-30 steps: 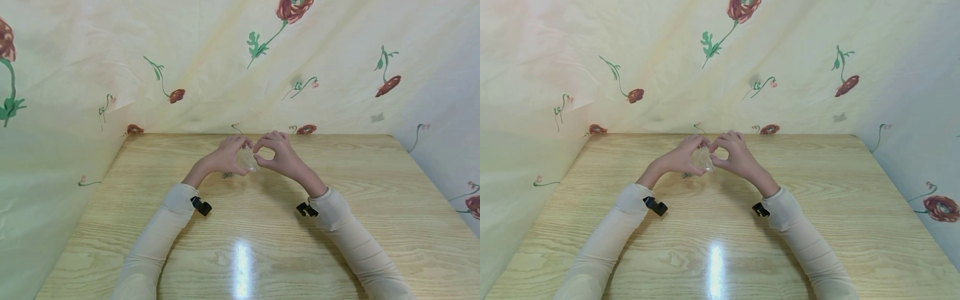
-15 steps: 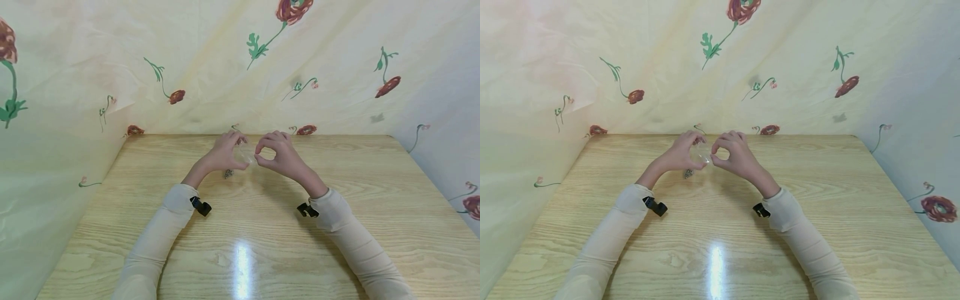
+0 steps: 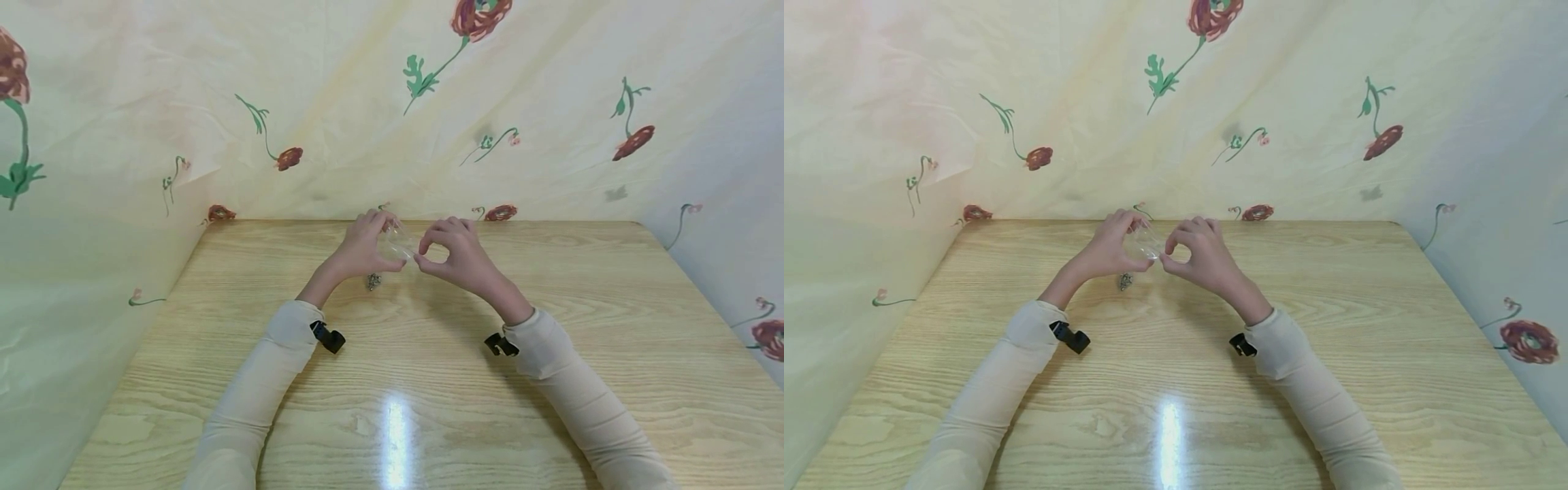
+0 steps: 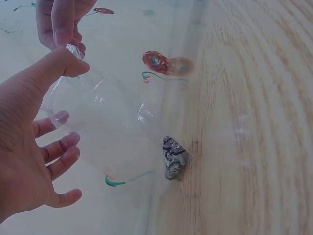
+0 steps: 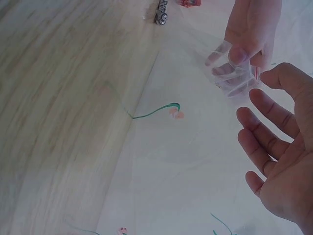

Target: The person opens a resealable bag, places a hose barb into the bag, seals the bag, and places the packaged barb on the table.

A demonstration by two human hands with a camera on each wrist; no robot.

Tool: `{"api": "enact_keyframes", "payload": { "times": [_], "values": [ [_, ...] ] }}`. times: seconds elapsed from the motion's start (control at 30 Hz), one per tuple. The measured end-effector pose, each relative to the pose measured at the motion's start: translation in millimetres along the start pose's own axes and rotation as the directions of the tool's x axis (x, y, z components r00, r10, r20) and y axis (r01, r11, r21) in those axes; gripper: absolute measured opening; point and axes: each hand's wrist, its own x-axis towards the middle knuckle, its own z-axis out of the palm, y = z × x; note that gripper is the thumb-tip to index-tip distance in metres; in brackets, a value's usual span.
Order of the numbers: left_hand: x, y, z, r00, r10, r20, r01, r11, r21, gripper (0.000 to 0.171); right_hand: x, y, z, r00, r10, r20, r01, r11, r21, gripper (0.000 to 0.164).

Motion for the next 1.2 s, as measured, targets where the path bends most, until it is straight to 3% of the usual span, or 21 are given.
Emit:
{"api": "enact_keyframes", "payload": {
  "times": [0.83,1.03,1.2],
  "values": [
    [1.2,-0.2,-0.5,1.0,-0.008,0.007,0.008,1.0,0.014,0.062,0,-6,11,0.992,0.127,0.011,-0.127,0.99,0.057,0.005],
    [0.7,1.0,-4.9,0.999,-0.037,0.011,0.037,0.995,-0.089,0.062,1,-6,9,0.991,0.13,-0.013,-0.129,0.99,0.064,0.005],
    [1.1,-2.8,-8.0,0.999,-0.036,0.001,0.035,0.969,-0.245,0.059,1,-3,6,0.992,0.115,-0.05,-0.111,0.991,0.073,0.005]
  ]
}}
